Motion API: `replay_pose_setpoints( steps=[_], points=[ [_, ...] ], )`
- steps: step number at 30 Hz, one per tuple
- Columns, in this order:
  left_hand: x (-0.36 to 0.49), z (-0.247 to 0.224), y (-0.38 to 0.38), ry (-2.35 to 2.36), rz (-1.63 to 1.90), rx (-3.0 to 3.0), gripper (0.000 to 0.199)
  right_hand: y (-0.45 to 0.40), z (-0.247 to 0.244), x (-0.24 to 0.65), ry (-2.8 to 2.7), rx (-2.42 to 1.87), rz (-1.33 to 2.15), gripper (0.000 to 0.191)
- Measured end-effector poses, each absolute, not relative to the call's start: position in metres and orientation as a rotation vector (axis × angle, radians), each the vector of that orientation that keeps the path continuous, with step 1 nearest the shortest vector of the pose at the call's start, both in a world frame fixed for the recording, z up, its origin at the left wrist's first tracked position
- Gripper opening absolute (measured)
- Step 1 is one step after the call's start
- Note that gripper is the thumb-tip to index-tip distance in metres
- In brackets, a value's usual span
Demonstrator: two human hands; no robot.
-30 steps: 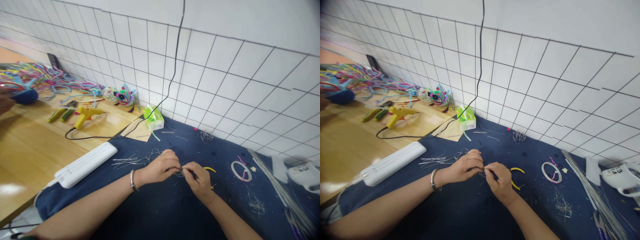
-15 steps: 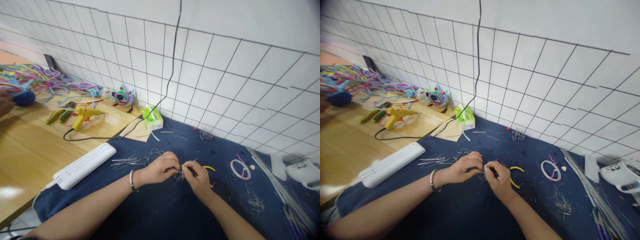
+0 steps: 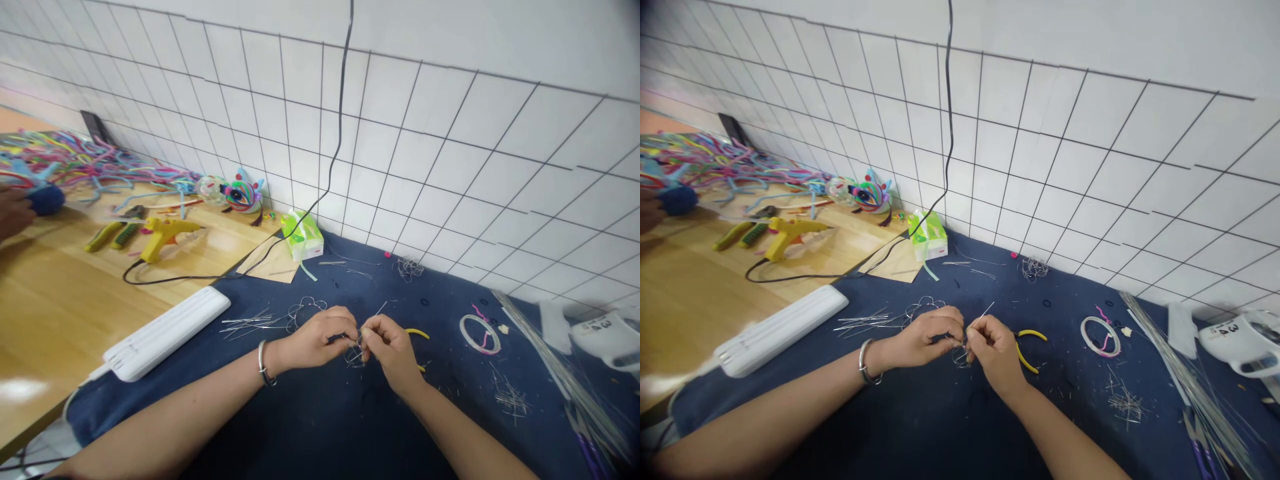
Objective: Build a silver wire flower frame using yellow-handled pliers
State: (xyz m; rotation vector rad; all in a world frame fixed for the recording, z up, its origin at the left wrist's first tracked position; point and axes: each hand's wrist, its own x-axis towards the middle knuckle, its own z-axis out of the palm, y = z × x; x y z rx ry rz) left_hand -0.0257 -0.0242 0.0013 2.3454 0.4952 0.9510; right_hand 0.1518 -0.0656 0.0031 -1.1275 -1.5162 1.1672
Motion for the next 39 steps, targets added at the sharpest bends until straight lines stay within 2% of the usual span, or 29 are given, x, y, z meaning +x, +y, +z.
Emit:
replay_pose_setpoints(
  steps=[4, 17, 35, 39],
  points=[
    [-0.026, 0.001, -0.024, 0.492, 0.942, 2.341, 0.010, -0.067, 0.003, 0.151, -1.518, -1.154, 1.128, 0.011],
    [-0.026, 0.000, -0.019, 0.550, 0.919, 2.315, 0.006, -0.073, 0.004, 0.152, -1.730, -1.177, 0.649, 0.010],
    [-0.027, -0.003, -0.018, 0.530, 0.934, 2.376, 0.008, -0.062, 0.011, 0.171, -1.930, -1.261, 0.548, 0.009],
    [-0.026, -0.003, -0.019, 0.551, 0.929, 2.339, 0.008, -0.068, 0.004, 0.204, -2.148, -1.419, 0.411, 0.021]
  ],
)
